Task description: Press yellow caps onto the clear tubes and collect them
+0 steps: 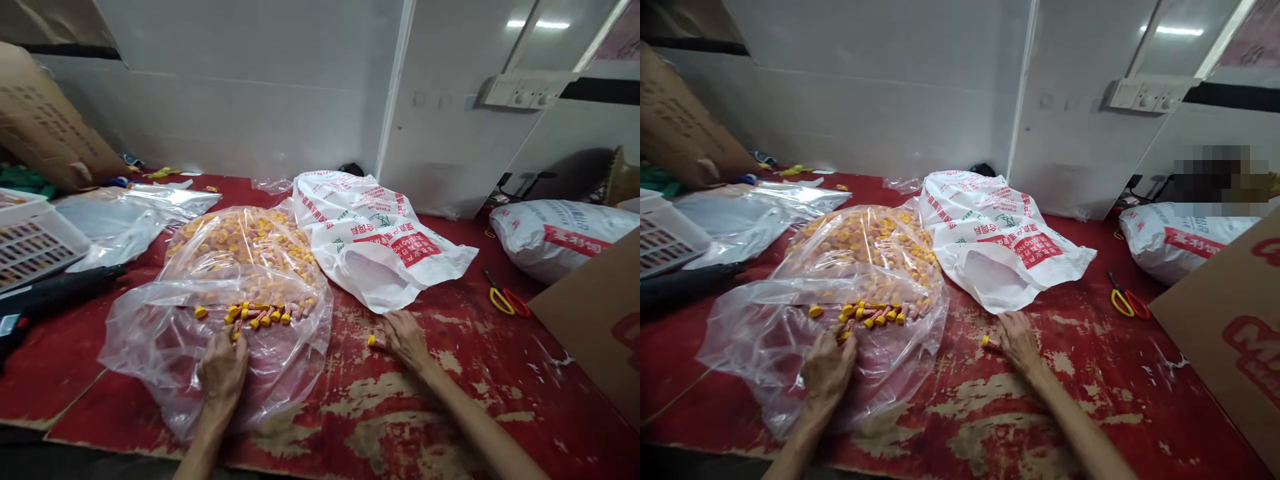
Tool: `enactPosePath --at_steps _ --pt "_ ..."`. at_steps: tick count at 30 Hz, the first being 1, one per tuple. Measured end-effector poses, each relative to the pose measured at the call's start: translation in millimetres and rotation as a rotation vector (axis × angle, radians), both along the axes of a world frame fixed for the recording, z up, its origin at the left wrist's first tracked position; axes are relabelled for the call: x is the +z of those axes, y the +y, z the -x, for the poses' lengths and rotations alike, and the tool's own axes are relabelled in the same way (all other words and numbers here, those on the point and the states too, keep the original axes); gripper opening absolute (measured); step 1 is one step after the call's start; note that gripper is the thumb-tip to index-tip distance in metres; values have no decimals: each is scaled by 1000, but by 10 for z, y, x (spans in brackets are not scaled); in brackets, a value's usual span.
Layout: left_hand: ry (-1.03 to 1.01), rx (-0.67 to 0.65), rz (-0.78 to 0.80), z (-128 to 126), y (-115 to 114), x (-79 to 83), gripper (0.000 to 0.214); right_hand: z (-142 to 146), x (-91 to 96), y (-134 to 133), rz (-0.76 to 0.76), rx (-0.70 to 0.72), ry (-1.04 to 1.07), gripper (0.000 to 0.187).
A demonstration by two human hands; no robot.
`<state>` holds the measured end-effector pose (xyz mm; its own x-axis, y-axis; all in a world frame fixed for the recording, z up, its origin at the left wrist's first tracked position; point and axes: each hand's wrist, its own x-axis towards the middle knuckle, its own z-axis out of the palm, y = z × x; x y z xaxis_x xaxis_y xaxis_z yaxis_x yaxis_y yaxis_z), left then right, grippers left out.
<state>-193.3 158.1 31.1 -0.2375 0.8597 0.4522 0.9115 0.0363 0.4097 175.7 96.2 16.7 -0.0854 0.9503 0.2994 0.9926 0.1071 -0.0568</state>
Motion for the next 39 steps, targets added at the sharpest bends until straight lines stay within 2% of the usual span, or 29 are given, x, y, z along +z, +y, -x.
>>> enactPosePath --at_steps 3,6,8,11,15,18,21,24,26,27,30,32,35,39 --pt "-391 -7 -78 -204 -302 7 33 -214 112 570 44 -93 -56 29" --pt "-861 -137 64 -530 -708 -37 39 -375 168 1083 91 -189 -108 29" --pt "-1060 -247 158 -751 -966 -113 41 -437 177 1293 113 -248 -128 28" --pt "-1146 -314 125 -980 -1223 -251 37 -487 187 1409 129 -292 -128 26" --pt "-1091 -378 99 -1030 -1306 -324 30 -545 272 1380 114 -251 -74 22" --pt "-1032 -407 133 -990 -1299 -262 26 -546 390 1272 97 -160 2 19" --pt "-1072 -393 195 -996 -1307 -177 20 -433 485 988 91 -91 104 26" --pt "-1173 -379 264 -1062 -1333 -118 19 -192 516 472 157 39 307 35" --pt "-1289 -373 310 -1128 -1355 -89 24 8 494 75 238 250 595 33" --pt "-1363 -373 330 -1165 -1367 -75 29 110 472 -109 271 337 663 32" --pt "-1540 -375 350 -1278 -1413 -44 37 389 380 -516 337 461 704 30" --pt "-1540 -395 361 -1340 -1450 -39 28 531 328 -651 354 477 698 32" --pt "-1506 -380 349 -1386 -1490 -55 18 652 302 -719 372 456 782 33" --pt "-1638 -225 262 -1381 -1487 -63 24 651 313 -734 458 254 1094 38"
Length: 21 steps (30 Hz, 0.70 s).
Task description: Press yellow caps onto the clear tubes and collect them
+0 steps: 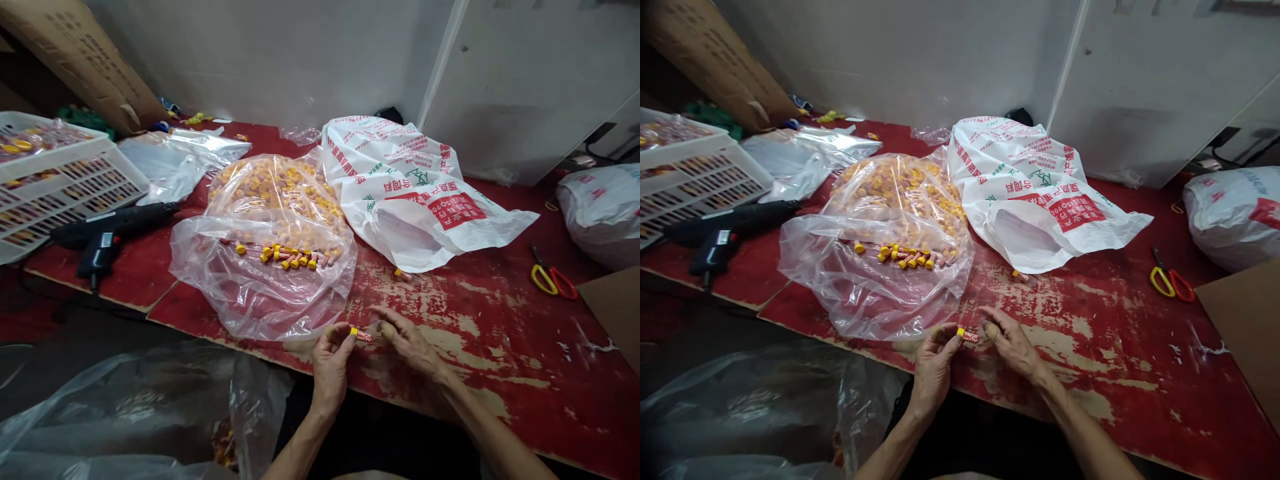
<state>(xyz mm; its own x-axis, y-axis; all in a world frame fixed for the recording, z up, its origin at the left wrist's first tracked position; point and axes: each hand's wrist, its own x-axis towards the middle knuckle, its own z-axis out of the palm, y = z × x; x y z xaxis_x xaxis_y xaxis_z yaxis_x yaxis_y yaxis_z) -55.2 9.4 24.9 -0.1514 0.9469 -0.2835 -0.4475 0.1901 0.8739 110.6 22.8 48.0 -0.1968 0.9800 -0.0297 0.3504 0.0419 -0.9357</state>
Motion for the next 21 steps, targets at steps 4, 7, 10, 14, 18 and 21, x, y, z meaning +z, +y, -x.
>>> enactPosePath --at_steps 4,7,10,14,18,21 --pt "-189 27 87 0 8 44 29 -42 -93 1 141 -239 318 41" --pt "-265 -2 124 -29 -8 68 29 1 -194 -12 39 -517 513 35" --pt "-282 -8 127 -56 -20 62 30 90 -242 -56 1 -563 615 32" --pt "-256 14 106 -48 -15 38 31 149 -242 -119 15 -516 588 31" --pt "-196 -30 78 -37 -22 25 26 136 -196 -171 19 -438 424 30" --pt "-162 -70 67 -58 -45 7 25 146 -123 -221 64 -278 247 27"
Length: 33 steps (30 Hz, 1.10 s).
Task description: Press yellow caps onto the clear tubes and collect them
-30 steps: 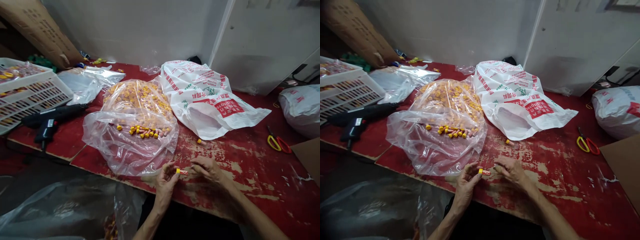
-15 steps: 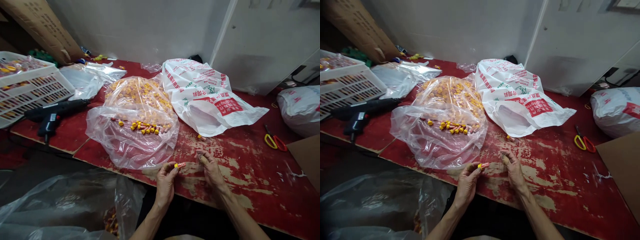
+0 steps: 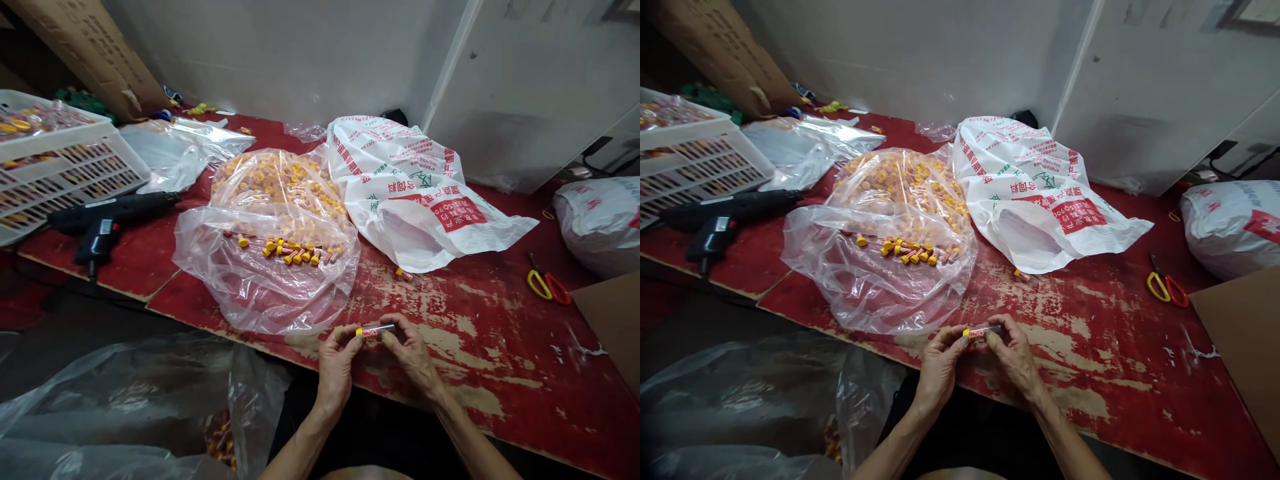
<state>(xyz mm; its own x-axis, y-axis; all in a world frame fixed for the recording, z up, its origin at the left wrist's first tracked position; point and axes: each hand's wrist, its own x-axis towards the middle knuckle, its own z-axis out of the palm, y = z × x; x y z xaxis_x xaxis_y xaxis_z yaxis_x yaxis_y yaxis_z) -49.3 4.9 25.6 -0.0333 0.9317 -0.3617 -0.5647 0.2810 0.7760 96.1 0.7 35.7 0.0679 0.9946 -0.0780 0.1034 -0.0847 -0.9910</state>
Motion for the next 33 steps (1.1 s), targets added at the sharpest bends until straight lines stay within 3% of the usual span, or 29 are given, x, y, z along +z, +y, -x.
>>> enactPosePath --at_steps 6,12,16,19,21,22,25,27,33 --pt "92 -55 -8 -72 -120 -86 33 35 10 -70 -59 275 -241 22" --pt "228 -130 -112 -123 -94 -107 34 83 -200 -54 -254 145 -464 21" --pt "602 -217 -319 6 247 50 29 -1 -285 196 -362 108 -637 23" --pt "1131 -5 -485 245 663 137 26 -138 -310 465 -481 38 -908 26" --pt "1472 110 -491 422 996 130 25 -233 -307 621 -480 30 -1097 26" --pt "1550 126 -488 497 1168 109 23 -278 -298 692 -462 38 -1168 25" --pt "1645 96 -541 627 1604 6 21 -425 -235 942 -402 31 -1289 25" --pt "1697 62 -589 660 1765 -67 21 -568 -160 1174 -350 -37 -1348 28" --pt "1833 20 -636 757 1765 -202 26 -1160 63 1943 -4 -205 -1567 20"
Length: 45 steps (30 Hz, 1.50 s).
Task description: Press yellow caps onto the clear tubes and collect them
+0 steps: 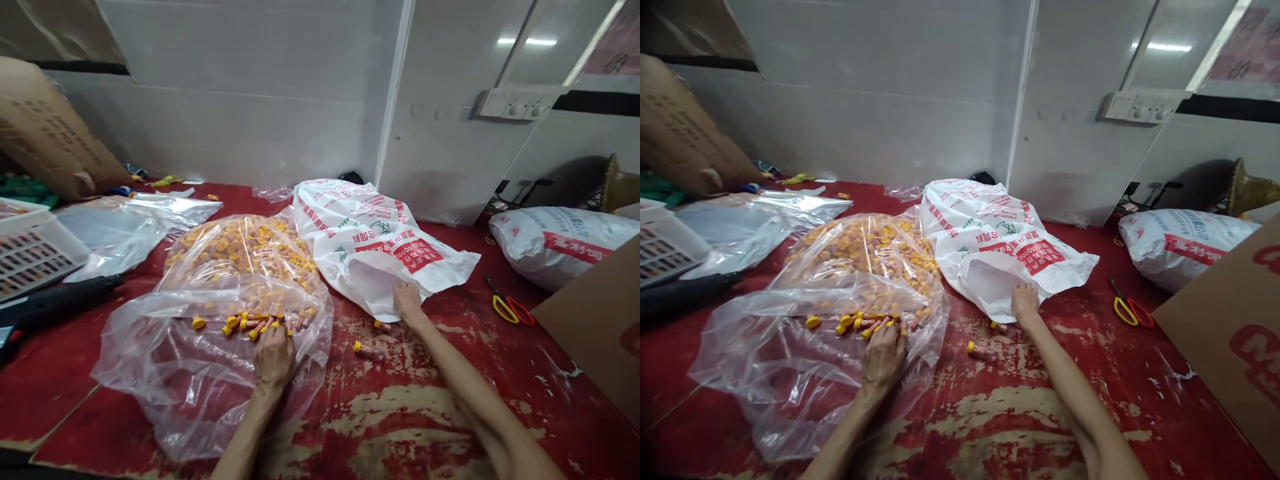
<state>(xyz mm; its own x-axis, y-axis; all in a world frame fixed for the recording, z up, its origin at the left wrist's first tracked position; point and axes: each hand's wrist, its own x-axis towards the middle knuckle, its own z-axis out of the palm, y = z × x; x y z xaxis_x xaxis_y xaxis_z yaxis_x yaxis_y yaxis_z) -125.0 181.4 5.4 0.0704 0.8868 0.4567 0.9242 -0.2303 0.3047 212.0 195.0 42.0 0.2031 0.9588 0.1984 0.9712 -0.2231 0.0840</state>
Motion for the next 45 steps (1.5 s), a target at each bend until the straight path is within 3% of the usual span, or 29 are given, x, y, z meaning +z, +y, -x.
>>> enactPosePath --at_steps 3,7,12,18,23,29,32,35,39,45 --pt "43 -33 7 36 -38 -2 27 -163 7 189 119 -115 -92 18" --pt "54 -150 74 43 -71 13 28 -227 -44 266 272 -144 -187 20" --pt "-43 -150 115 90 -199 21 19 -329 -32 262 348 -2 -257 21" --pt "-303 -79 148 135 -325 57 19 -436 18 165 367 163 -265 17" --pt "-614 -26 206 154 -406 98 13 -459 -64 125 336 171 -245 20" --pt "-1063 -53 361 175 -664 275 30 -488 -95 171 332 169 -153 22" --pt "-1455 -95 489 141 -807 365 31 -549 -46 140 288 179 -106 22" --pt "-1818 -19 564 59 -926 375 35 -605 1 99 218 144 -77 31" --pt "-1719 -43 589 -127 -1099 308 38 -544 -1 65 128 104 -48 45" --pt "-1330 -225 559 -438 -1286 43 35 -223 -131 267 70 203 82 16"
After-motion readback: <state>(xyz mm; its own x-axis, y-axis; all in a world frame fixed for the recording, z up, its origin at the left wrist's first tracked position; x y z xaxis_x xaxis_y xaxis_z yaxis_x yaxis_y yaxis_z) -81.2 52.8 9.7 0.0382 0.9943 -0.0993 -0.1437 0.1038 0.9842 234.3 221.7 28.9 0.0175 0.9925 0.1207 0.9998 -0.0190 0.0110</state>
